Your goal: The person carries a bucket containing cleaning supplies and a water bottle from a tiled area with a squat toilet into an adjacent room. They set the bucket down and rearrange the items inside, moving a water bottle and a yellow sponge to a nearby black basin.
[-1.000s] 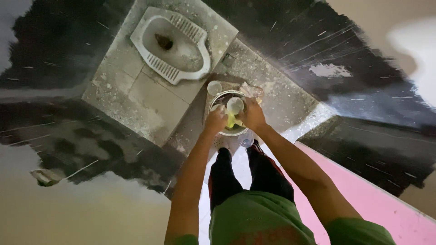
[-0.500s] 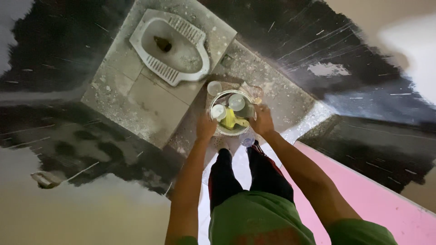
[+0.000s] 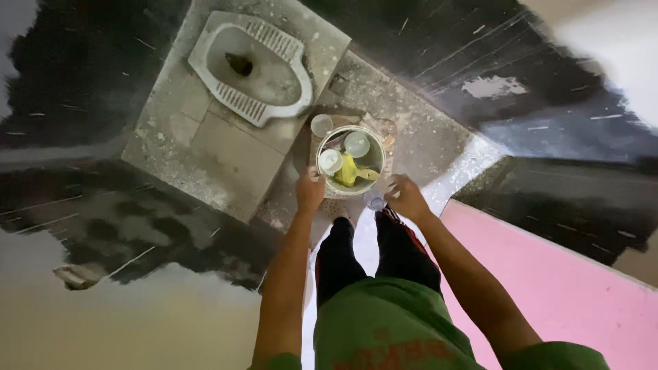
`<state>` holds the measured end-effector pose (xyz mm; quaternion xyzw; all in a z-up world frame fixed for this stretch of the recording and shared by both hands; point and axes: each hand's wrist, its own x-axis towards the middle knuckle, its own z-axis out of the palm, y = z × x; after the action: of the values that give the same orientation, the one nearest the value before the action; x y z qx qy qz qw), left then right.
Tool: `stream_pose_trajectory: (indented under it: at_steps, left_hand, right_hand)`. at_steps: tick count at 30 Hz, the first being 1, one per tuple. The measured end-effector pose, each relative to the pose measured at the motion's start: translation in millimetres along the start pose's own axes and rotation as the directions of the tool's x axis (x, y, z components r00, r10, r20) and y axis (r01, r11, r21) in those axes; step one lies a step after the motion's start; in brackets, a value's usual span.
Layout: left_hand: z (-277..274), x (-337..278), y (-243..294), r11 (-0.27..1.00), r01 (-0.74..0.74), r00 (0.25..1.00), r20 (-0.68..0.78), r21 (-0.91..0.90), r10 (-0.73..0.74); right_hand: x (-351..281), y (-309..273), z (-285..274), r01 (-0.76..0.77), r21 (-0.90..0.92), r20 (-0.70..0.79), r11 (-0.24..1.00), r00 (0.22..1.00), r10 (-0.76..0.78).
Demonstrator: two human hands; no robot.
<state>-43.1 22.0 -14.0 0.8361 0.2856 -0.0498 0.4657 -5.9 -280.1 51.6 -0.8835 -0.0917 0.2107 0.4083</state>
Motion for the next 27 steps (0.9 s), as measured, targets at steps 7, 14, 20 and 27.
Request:
stream_pose_trajectory:
  at_steps: [7,14,20,27]
  left_hand:
    - [13,2,-11,0.998,-0.056,0.991,-0.126,-0.033,0.051]
    - [11,6,-15,0.998,-0.057,0.993,-0.099,0.0,0.057]
    - [12,8,-15,0.998,-0.061,0.993,-0.1,-0.002,0.06]
    - [14,8,-24,1.0,0.023,0.999,-0.025,0.005,-0.022]
  right_hand:
    - [-31,-63,9,0.14,-0.257,0.099,0.956,0.988,-0.118]
    - [-30,-54,2,0.034,-0.184,0.054,0.982,0.998,-0.024]
    - [-24,-59,-25,0.114,-0.185,-0.155,0.976,0.977,-0.143]
    - [-13,-52,-4,-0.075,-0.173,-0.114,0.982,0.992,0.055]
